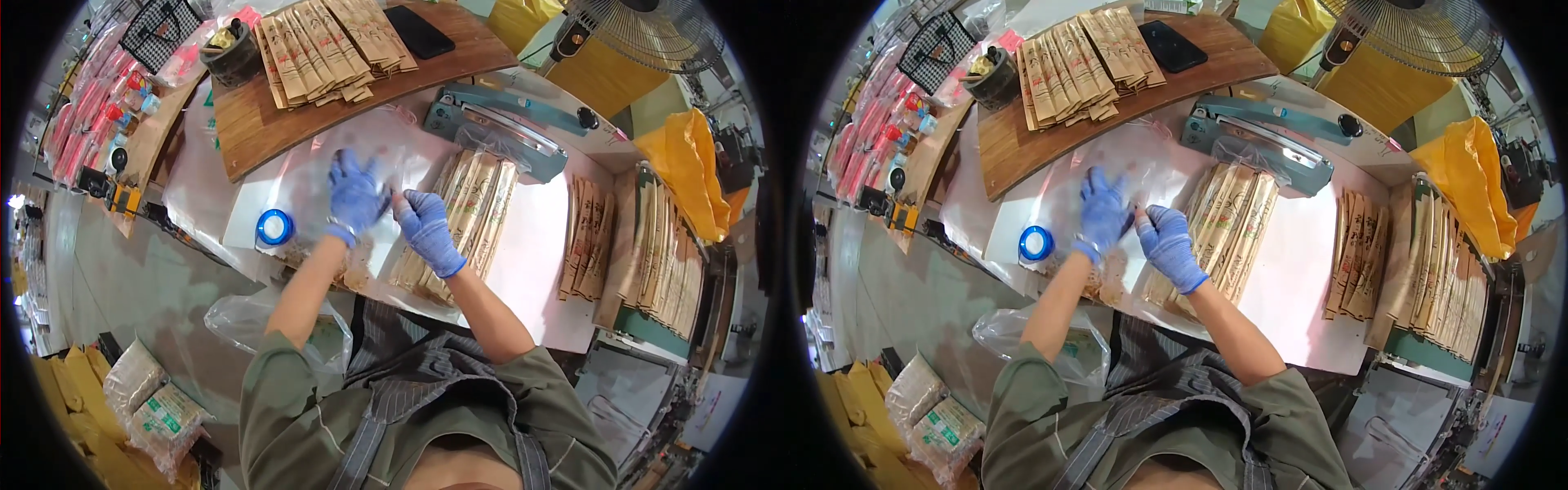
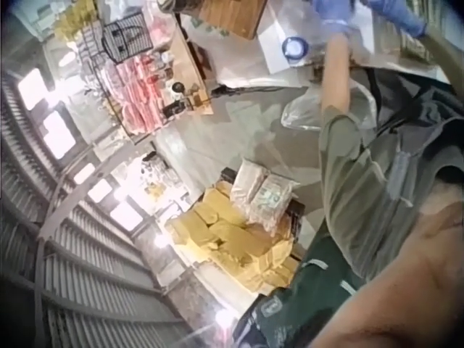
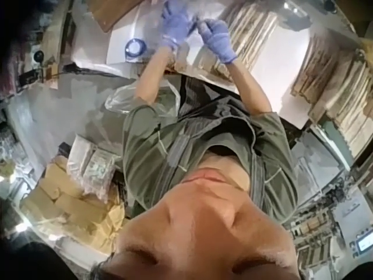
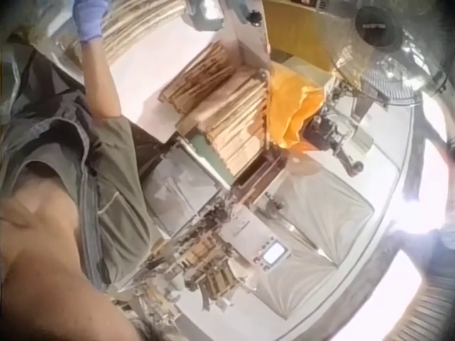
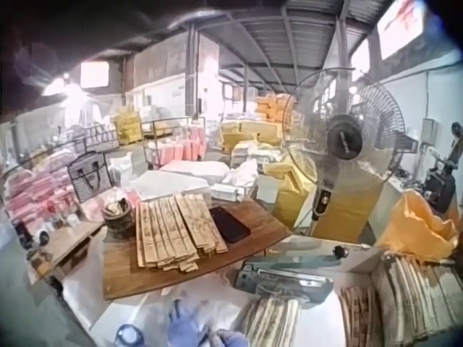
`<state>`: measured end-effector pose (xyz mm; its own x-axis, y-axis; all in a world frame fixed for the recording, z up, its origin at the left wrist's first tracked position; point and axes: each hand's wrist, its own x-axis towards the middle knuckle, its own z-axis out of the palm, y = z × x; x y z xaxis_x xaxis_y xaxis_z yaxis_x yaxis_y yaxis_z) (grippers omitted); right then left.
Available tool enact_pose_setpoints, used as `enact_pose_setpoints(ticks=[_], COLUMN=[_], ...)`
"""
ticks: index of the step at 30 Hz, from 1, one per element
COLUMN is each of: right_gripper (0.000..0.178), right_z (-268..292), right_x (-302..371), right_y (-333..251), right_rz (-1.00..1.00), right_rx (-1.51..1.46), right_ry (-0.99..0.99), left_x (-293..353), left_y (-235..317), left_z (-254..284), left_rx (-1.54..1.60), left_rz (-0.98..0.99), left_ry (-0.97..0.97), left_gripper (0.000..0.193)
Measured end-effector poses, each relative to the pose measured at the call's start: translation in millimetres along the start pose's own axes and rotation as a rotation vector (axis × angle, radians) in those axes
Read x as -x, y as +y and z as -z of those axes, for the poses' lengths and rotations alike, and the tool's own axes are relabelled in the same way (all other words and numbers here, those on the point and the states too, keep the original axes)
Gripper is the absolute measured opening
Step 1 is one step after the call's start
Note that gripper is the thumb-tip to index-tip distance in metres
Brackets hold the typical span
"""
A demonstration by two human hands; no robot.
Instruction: Gathering bundles of sticks, placing them into plastic sleeves, and sealing the packages using a heat sealer.
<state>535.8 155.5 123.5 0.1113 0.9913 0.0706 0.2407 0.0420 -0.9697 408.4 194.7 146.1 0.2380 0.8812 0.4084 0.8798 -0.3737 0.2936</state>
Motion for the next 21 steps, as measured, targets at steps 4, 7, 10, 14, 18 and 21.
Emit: enact_pose_setpoints(ticks=[4,7,10,14,18,21], right_gripper=[0.008,0.038,0.060,0.066,0.052,0.045], right_z=[5.3,3.3,18.1,81.9,159.2,232.5], right_x=[0.6,-32.5,-93.2,-89.1,4.3,74.2], right_y=[-1.7,-6.3,-3.3,23.0,61.7,22.8], right_rz=[0.122,0.450,0.419,0.368,0.097,0.215], right_rx=[0.650,0.708,0.817,0.592,0.214,0.337], right_ry=[-0.093,0.309,0.463,0.386,0.700,0.654], left_x=[-14.5,-27.7,-22.2,-10.8,0.2,9.8], left_y=[-113.0,-27.6,-31.1,-81.0,46.3,148.4], left_z=[-52.4,-21.9,-35.5,-28.7,-12.0,-41.5], left_rx=[-0.063,0.114,-0.029,0.618,0.501,0.767], left_rz=[0.014,0.042,-0.157,-0.095,-0.237,-0.434], left_ry=[0.032,-0.193,-0.175,-0.008,-0.145,-0.408], left_gripper=[0.059,0.061,0.061,0.031,0.023,0.039])
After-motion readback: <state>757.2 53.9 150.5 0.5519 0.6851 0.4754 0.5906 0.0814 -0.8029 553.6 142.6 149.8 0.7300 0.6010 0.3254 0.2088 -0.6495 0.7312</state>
